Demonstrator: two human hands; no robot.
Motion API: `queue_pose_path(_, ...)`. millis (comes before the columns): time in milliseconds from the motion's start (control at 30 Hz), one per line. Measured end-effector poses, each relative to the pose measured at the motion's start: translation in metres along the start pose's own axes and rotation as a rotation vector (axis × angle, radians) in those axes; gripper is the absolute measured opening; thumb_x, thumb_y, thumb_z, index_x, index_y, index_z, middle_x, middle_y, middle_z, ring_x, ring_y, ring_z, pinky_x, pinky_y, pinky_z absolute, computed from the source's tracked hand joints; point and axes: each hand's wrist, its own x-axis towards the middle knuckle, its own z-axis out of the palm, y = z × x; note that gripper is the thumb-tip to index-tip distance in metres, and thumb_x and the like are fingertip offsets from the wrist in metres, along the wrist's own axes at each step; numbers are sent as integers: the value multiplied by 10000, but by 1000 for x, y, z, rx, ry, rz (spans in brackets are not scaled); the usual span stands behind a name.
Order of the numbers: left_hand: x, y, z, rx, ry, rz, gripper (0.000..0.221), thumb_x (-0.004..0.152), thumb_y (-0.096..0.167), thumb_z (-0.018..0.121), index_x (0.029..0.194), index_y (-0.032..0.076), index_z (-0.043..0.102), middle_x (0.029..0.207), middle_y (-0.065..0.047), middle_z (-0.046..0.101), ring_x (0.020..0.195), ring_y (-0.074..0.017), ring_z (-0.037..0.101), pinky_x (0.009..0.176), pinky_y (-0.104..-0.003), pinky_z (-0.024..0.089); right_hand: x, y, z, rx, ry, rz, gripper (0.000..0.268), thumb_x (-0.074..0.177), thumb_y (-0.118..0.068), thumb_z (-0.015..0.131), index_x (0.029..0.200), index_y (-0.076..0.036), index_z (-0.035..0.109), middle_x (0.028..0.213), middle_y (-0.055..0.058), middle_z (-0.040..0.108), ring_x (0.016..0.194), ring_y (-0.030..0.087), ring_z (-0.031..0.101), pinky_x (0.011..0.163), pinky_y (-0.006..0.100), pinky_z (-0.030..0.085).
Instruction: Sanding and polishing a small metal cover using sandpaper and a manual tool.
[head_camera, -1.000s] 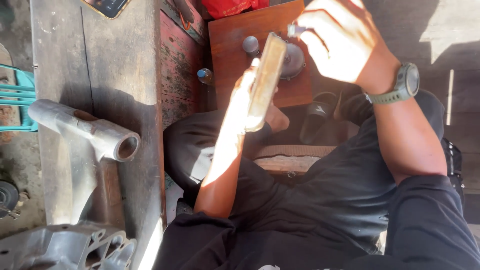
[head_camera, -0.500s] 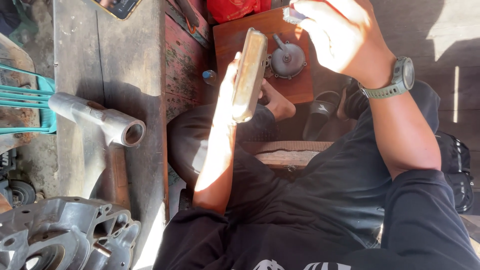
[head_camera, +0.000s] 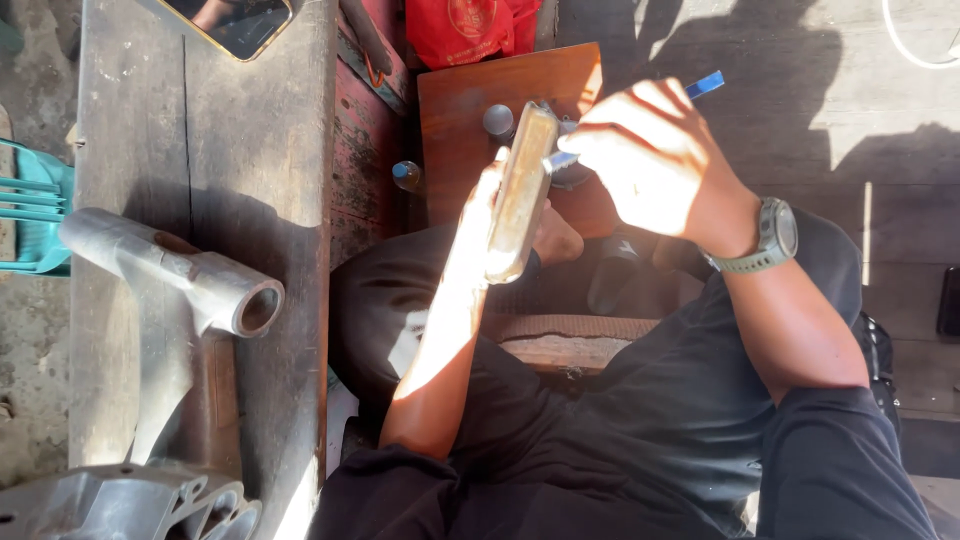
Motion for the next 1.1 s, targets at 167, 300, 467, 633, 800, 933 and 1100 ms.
queue_pose_path(167,15,-48,2,564,151,650,305,983,136,574,1198,-77,611,964,-195,712,747,-237,684,684,-288,579,-2,-2,16,-25,-78,-11,362,744,36,738,1102,-16,737,1113,114,679,971,284,585,924,398,405)
queue_pose_path(300,60,-162,-71,1986,682,906,421,988,222,425,1328,-21,469,1195,-132,554,980,-251,520,876,-339,429,-3,3,19,-41,-135,36,376,738,-1,720,1112,-24,742,1142,106,669,986,283,563,947,411,407)
queue_pose_path(467,74,-196,-69,2993,1332,-159,669,1111,460,138,1638,65,261,1639,-105,361,1500,-290,359,1226,-425,253,2,2,23,-80,-181,50,365,752,-75,708,1111,-26,748,1152,98,659,1001,288,541,966,427,384)
queue_pose_path(633,80,-198,-69,2941,1316,-142,666,1104,457,153,1629,65,270,1627,-107,370,1489,-290,368,1215,-425,262,-1,2,31,-75,-232,38,418,751,-90,702,1166,-60,726,1165,96,641,1002,295,540,985,454,370)
queue_pose_path(800,86,-199,-67,2871,1289,-121,661,1093,452,175,1617,63,283,1610,-109,384,1473,-291,383,1199,-424,277,-1,8,33,-216,-258,107,389,739,-97,724,1127,-98,758,1183,50,660,1062,277,527,1043,462,313)
queue_pose_path(933,86,-196,-68,2832,1302,-110,658,1088,450,186,1611,63,289,1601,-110,391,1465,-291,390,1191,-424,284,6,-3,33,-122,-260,77,385,783,-88,704,1166,-88,748,1159,62,640,1084,268,542,1046,454,302)
queue_pose_path(1100,83,-195,-70,2775,1294,-86,654,1078,445,208,1598,61,302,1583,-113,405,1449,-292,405,1174,-424,298,6,-1,30,-238,-258,107,362,780,-107,744,1140,-65,760,1202,76,682,1054,274,553,1034,448,336)
